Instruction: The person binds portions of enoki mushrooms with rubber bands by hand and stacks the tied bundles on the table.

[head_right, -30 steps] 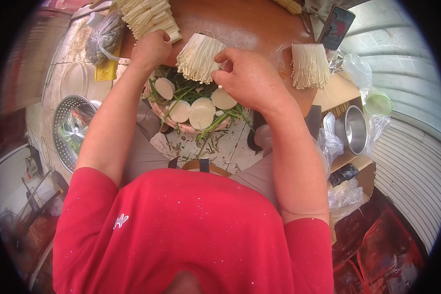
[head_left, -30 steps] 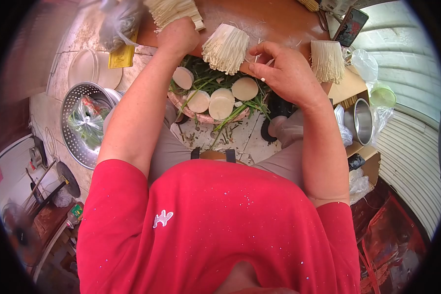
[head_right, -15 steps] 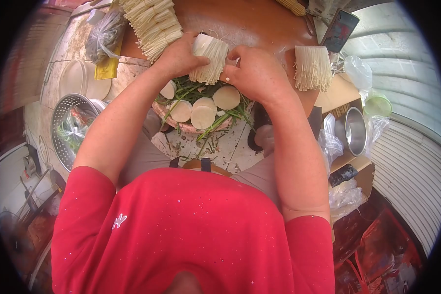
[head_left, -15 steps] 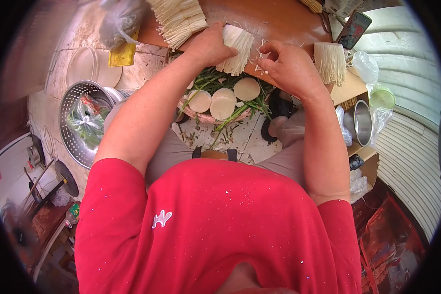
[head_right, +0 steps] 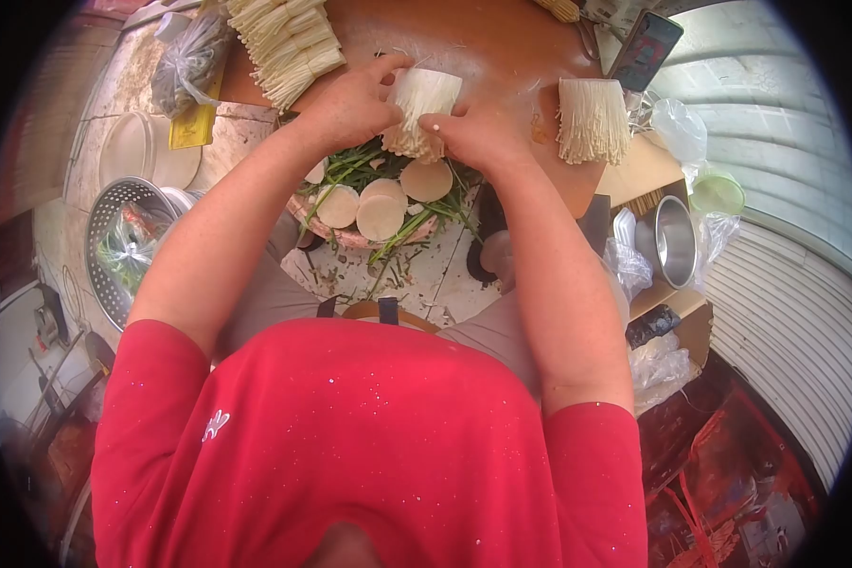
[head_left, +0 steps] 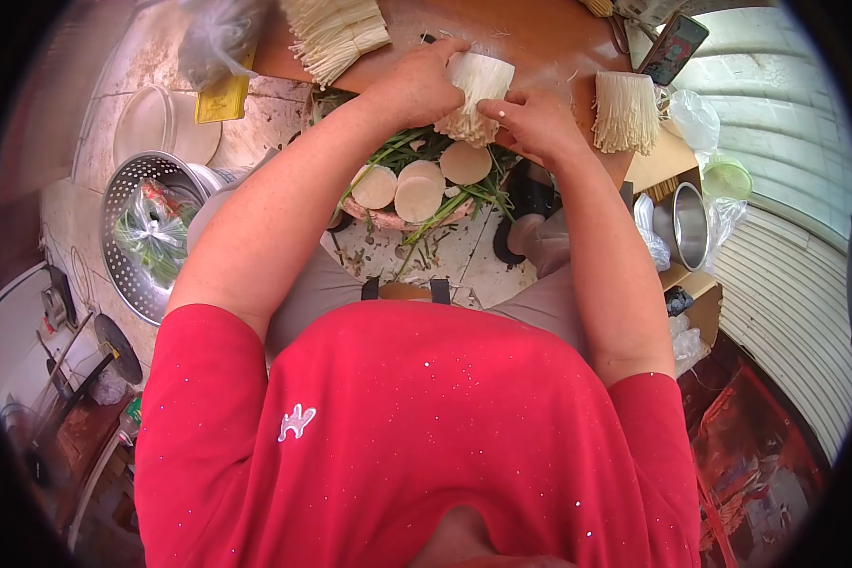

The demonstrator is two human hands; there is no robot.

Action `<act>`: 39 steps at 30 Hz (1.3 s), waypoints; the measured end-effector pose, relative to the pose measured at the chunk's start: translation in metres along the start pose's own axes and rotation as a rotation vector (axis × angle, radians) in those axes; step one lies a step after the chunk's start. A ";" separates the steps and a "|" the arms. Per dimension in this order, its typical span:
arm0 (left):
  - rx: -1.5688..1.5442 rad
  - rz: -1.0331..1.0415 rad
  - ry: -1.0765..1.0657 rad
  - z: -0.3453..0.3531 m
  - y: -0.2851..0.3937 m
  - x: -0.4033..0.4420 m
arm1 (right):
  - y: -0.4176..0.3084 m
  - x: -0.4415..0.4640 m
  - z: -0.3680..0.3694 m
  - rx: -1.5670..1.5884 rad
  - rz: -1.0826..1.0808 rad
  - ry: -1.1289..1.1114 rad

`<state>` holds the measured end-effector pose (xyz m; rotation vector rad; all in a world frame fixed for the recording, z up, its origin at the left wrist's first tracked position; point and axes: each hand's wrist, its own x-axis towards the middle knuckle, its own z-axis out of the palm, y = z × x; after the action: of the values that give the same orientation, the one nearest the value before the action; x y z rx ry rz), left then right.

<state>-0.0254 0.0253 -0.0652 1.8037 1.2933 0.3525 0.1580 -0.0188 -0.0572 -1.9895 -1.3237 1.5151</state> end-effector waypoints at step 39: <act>0.258 0.018 0.041 0.006 -0.006 0.000 | -0.012 -0.008 -0.005 0.551 0.080 -0.201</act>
<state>-0.0247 0.0231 -0.0732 2.0325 1.4034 0.2414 0.1571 -0.0177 -0.0420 -1.5845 -0.7716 1.9030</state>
